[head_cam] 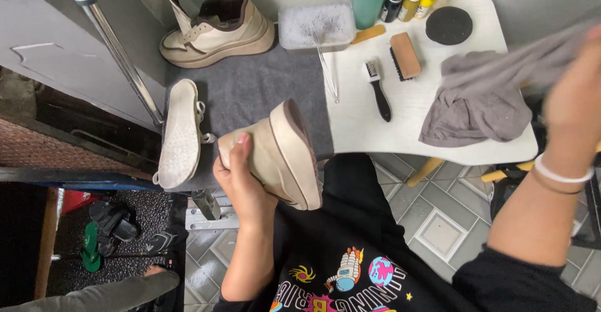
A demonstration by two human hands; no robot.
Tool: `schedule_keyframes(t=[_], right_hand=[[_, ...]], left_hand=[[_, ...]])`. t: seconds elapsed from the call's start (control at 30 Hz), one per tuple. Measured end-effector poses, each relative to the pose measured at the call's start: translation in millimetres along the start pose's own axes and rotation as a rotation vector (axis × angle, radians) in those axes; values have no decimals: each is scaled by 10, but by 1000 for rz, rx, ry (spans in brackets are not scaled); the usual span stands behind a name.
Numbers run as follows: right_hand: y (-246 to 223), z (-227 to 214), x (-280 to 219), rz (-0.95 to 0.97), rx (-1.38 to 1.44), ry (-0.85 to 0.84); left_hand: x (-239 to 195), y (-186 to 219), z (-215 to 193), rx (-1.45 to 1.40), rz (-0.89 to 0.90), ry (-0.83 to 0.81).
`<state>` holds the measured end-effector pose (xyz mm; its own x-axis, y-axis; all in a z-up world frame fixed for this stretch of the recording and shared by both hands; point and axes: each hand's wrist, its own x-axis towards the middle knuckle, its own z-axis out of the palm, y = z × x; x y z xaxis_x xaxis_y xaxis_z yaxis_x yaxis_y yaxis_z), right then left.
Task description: The person cleans a beige sneaker by scrubbing the sole and upper with a toothbrush and a larger brush, then wipes the shoe with a cloth. The person handles the shoe, brushes, and cloth throughout the process.
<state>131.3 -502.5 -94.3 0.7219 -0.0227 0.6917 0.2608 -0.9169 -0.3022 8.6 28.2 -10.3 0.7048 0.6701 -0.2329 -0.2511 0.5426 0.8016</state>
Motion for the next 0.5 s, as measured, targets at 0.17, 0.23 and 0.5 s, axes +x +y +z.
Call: schedule_keyframes(t=[0.17,0.23,0.5], right_hand=[[-1375,44,110,-70,-101,-113],[-1762,-11,122,115,61,-436],[-2376,98,-588,-152,-8,111]], left_hand=[[134,164,156,7,19,30],[227,213,212,34,-29,118],[574,372,530,-2,-115,134]])
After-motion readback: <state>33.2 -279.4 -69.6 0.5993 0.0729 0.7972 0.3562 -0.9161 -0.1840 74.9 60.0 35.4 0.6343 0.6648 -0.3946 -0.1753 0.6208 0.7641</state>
